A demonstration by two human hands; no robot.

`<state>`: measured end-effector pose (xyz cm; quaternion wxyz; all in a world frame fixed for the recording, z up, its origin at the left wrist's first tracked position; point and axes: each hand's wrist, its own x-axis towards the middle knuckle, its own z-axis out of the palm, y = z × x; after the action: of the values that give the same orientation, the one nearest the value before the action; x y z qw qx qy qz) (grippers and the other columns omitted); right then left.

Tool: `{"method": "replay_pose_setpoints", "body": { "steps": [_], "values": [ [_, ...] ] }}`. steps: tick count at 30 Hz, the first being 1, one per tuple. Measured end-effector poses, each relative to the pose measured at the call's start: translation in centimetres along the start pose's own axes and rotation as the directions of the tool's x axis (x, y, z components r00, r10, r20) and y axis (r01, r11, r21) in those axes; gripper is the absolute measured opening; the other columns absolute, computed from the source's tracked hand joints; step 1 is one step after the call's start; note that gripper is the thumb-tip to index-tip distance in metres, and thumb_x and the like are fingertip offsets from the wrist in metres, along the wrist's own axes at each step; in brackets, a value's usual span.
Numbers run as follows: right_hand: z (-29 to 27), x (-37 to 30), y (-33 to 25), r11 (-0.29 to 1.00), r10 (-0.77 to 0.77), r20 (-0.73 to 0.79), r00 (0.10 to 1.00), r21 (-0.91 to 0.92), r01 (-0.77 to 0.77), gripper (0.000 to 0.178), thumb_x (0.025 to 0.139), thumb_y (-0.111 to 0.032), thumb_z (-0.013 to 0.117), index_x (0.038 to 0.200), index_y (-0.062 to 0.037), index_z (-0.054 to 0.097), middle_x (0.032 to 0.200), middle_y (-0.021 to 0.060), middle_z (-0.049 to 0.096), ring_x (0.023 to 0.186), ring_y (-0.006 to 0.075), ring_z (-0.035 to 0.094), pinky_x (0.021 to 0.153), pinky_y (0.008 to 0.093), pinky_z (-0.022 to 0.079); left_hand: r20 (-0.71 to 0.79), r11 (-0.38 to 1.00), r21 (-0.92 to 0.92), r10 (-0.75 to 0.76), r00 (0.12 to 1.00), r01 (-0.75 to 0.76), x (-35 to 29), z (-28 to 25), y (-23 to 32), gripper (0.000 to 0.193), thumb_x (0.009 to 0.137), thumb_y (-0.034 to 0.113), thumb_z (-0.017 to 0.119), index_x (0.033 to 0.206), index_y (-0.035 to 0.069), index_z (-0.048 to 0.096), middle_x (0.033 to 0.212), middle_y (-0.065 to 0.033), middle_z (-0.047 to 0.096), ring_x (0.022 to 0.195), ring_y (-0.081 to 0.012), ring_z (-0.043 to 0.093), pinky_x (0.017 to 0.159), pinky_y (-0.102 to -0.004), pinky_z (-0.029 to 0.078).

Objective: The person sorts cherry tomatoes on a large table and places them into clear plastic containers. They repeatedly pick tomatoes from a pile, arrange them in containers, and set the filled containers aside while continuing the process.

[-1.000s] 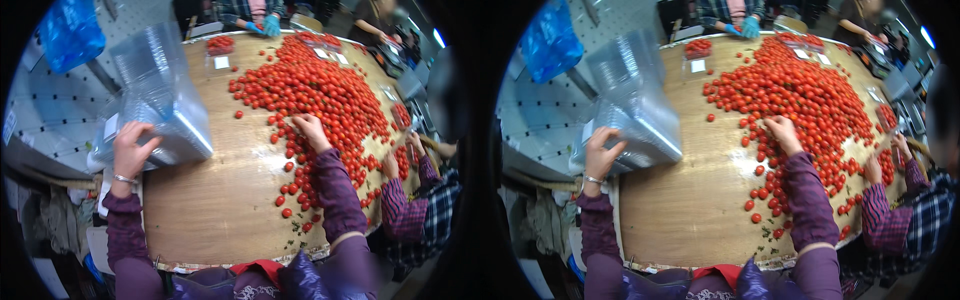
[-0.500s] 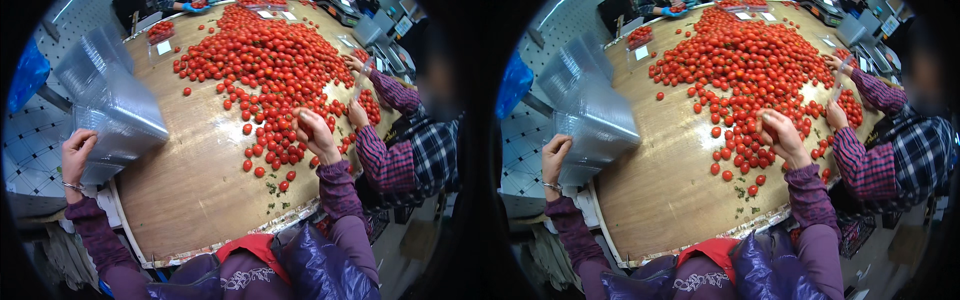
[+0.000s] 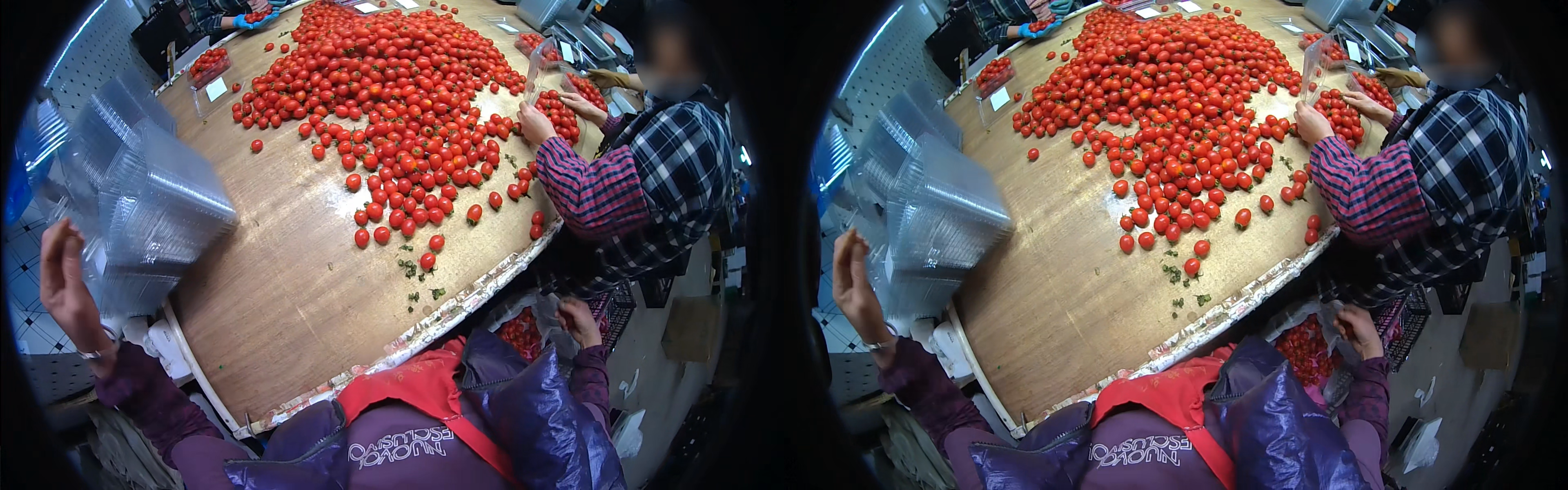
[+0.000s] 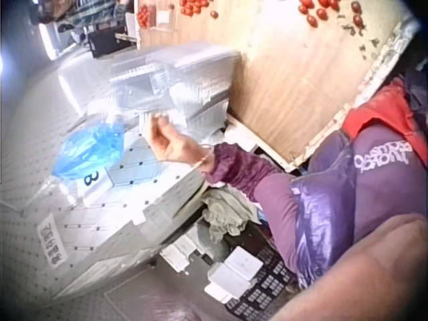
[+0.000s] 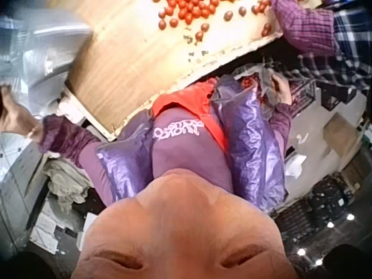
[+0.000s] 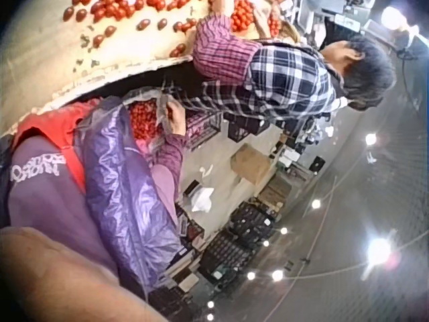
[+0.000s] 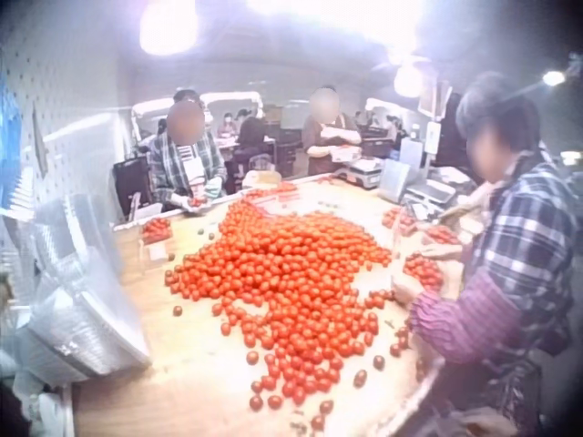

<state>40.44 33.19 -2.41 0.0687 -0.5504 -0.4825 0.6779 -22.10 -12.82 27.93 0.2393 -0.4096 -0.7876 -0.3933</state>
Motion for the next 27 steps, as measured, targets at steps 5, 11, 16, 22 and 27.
{"method": "replay_pose_setpoints", "body": {
  "steps": [5,11,16,22,27],
  "values": [
    [-5.0,-2.6,10.7,0.934,0.266,-0.443,0.856,-0.102,-0.343,0.013,0.086,-0.015,0.056,0.078,-0.0057,0.061,0.064,0.0052,0.063,0.044,0.0119,0.052,0.039,0.0273,0.041,0.329,0.922,-0.208,0.382,0.864,-0.328,-1.5,7.3,11.1,0.022,0.077,-0.006,0.064,0.098,0.000,0.065,0.090,-0.0108,0.060,0.081,-0.0204,0.059,0.069,-0.0310,0.048],
    [-10.4,2.2,16.1,0.768,-0.098,-0.461,0.882,-0.599,-0.227,0.023,0.081,-0.022,0.062,0.087,-0.0005,0.066,0.071,0.0058,0.063,0.057,0.0157,0.060,0.047,0.0332,0.046,0.474,0.774,-0.255,0.622,0.623,-0.579,-2.5,12.0,13.6,0.020,0.065,-0.001,0.068,0.084,0.005,0.065,0.083,-0.0064,0.060,0.078,-0.0246,0.060,0.069,-0.0359,0.046],
    [6.0,1.0,-4.4,0.872,-0.349,-0.025,0.937,-0.374,0.315,0.019,0.089,-0.016,0.059,0.092,0.0013,0.066,0.069,0.0052,0.064,0.057,0.0098,0.058,0.052,0.0235,0.046,0.534,0.785,-0.124,0.569,0.626,-0.608,-5.5,14.4,9.3,0.021,0.064,0.000,0.068,0.083,0.008,0.064,0.088,-0.0041,0.062,0.091,-0.0237,0.060,0.082,-0.0383,0.043],
    [21.4,6.5,-14.8,0.438,-0.702,0.386,0.599,-0.429,0.790,0.019,0.090,-0.014,0.061,0.101,0.0000,0.065,0.077,0.0025,0.064,0.061,0.0087,0.058,0.056,0.0238,0.048,0.760,0.858,0.127,0.238,0.605,-0.497,-13.5,13.9,0.5,0.035,0.062,-0.001,0.064,0.096,0.008,0.068,0.116,-0.0102,0.060,0.111,-0.0308,0.052,0.089,-0.0415,0.043],
    [32.5,11.0,-20.8,0.085,-0.902,0.328,0.282,-0.504,0.859,0.025,0.086,-0.021,0.064,0.107,-0.0099,0.062,0.088,0.0144,0.061,0.084,0.0328,0.063,0.073,0.0415,0.051,0.646,0.955,0.204,0.033,0.762,-0.214,-15.3,13.9,2.2,0.033,0.075,0.005,0.063,0.108,0.006,0.064,0.099,-0.0105,0.060,0.089,-0.0274,0.060,0.075,-0.0372,0.048]
  ]
}}
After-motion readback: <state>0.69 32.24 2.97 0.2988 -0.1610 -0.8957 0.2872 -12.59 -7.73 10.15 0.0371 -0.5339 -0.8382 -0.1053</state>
